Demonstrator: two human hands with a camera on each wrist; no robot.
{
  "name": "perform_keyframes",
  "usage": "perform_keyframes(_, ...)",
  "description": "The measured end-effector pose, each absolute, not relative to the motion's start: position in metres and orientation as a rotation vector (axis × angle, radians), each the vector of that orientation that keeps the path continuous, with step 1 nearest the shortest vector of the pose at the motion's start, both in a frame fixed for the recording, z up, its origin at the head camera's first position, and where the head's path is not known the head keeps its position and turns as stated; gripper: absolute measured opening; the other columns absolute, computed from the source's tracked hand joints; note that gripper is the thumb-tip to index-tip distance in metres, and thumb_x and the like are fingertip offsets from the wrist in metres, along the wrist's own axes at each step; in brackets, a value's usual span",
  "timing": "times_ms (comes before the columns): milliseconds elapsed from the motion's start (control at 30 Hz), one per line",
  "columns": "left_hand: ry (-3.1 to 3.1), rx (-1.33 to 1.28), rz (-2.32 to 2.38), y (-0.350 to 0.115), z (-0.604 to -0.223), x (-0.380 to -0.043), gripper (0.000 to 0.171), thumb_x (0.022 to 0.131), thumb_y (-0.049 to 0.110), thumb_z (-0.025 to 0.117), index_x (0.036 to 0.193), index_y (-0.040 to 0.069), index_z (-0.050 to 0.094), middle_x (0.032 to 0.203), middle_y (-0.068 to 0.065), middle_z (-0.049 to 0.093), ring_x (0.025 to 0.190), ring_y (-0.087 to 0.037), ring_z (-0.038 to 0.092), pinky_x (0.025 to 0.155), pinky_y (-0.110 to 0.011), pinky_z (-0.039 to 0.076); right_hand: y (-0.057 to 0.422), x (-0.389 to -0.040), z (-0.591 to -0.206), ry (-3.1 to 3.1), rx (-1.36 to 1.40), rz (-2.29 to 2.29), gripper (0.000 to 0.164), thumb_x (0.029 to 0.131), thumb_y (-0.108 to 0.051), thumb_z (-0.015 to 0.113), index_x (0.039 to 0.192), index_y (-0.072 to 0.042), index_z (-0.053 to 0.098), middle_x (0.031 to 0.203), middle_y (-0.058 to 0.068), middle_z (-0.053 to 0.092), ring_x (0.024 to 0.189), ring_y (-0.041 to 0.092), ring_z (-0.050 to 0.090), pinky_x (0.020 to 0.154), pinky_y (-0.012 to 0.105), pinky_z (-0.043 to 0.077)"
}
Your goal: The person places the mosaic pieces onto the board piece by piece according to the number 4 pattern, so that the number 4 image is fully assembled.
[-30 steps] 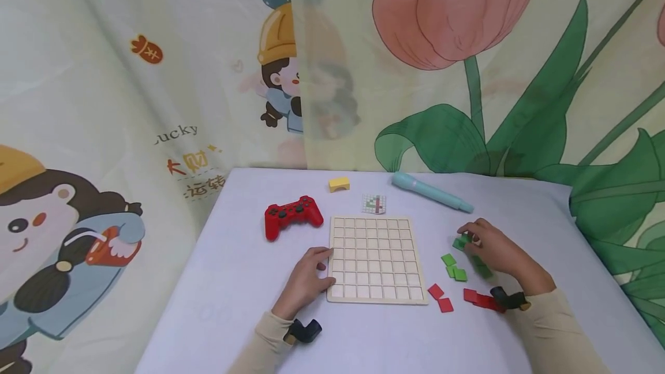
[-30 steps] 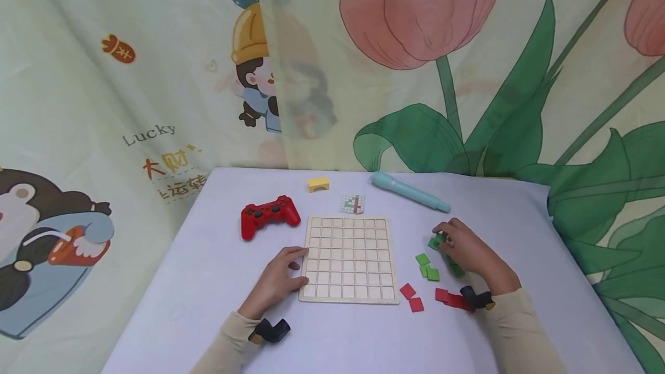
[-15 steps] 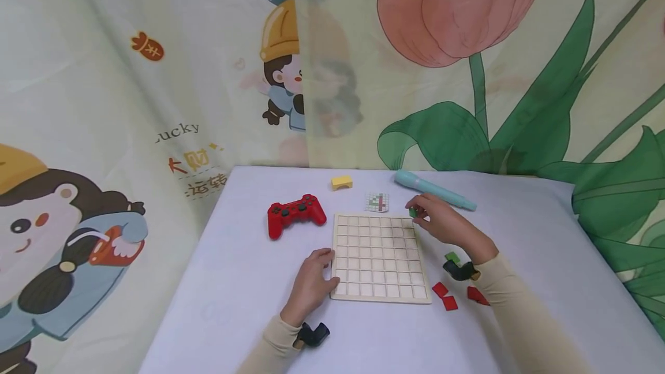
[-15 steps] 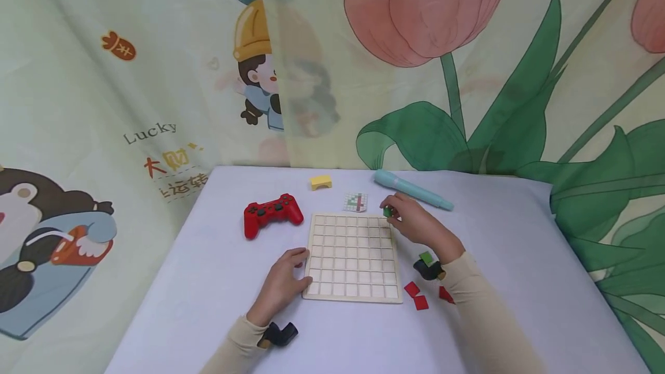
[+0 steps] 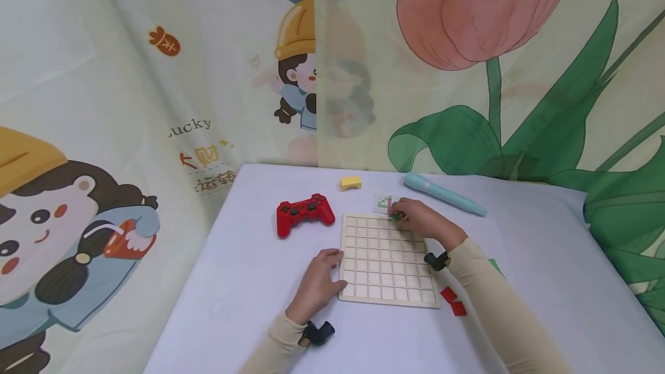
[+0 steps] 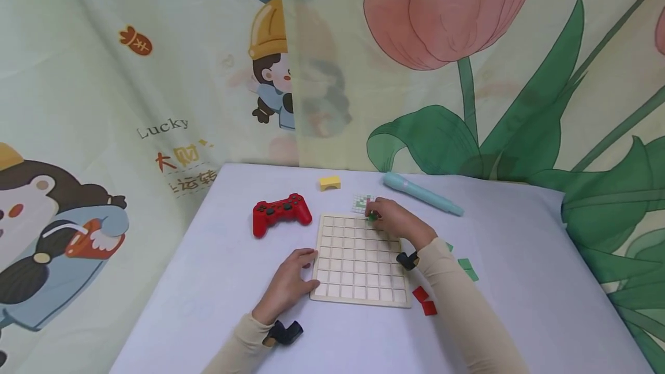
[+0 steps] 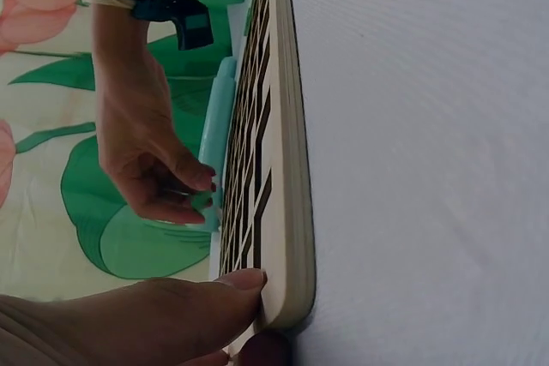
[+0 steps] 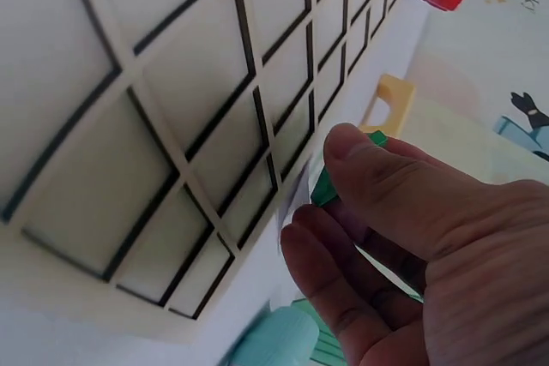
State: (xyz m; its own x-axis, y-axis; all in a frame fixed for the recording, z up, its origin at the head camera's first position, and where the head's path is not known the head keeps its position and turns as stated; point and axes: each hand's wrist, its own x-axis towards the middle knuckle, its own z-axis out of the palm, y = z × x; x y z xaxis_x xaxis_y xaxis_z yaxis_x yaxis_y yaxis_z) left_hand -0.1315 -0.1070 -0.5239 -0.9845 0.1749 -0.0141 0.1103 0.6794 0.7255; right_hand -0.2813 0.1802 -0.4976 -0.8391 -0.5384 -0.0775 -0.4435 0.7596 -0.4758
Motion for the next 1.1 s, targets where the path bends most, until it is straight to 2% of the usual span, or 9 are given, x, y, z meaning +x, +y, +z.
perform_keyframes(200, 2.784, 0.231, 1.185, -0.100, -0.524, -0.132, 0.066, 0.081, 0.000, 0.088, 0.142, -0.006, 0.064, 0.148, -0.020, 0.061, 0.138, -0.040, 0.059, 0.114, -0.054, 0.052, 0.177, -0.283, -0.508, 2.741, -0.783, -0.600, 0.016, 0.096, -0.006, 0.078, 0.110, -0.011, 0.075, 0.109, 0.005, 0.068, 0.104, 0.020, 0.066, 0.092, 0.041, 0.060)
perform_keyframes(533, 2.825, 0.248, 1.140, -0.100, -0.524, -0.130, 0.066, 0.080, 0.002, 0.089, 0.141, -0.007, 0.064, 0.147, -0.021, 0.062, 0.132, -0.038, 0.063, 0.112, -0.054, 0.053, 0.173, -0.279, -0.514, 2.775, -0.793, -0.622, 0.021, 0.095, -0.007, 0.079, 0.115, -0.009, 0.073, 0.108, 0.004, 0.066, 0.099, 0.015, 0.061, 0.090, 0.038, 0.058)
perform_keyframes(733, 2.827, 0.227, 1.132, -0.103, -0.523, -0.130, 0.065, 0.080, 0.001, 0.089, 0.140, -0.007, 0.065, 0.147, -0.019, 0.062, 0.126, -0.033, 0.066, 0.108, -0.053, 0.055, 0.168, -0.278, -0.510, 2.779, -0.835, -0.618, 0.020, 0.096, -0.007, 0.077, 0.116, -0.008, 0.072, 0.112, 0.005, 0.069, 0.106, 0.018, 0.065, 0.095, 0.039, 0.058)
perform_keyframes(1100, 2.802, 0.226, 1.140, -0.102, -0.525, -0.131, 0.067, 0.081, 0.002, 0.088, 0.143, -0.005, 0.064, 0.150, -0.017, 0.060, 0.125, -0.031, 0.065, 0.108, -0.051, 0.056, 0.172, -0.279, -0.511, 2.805, -0.869, -0.575, 0.012, 0.095, -0.007, 0.078, 0.106, -0.012, 0.074, 0.108, 0.003, 0.069, 0.103, 0.018, 0.067, 0.093, 0.039, 0.060)
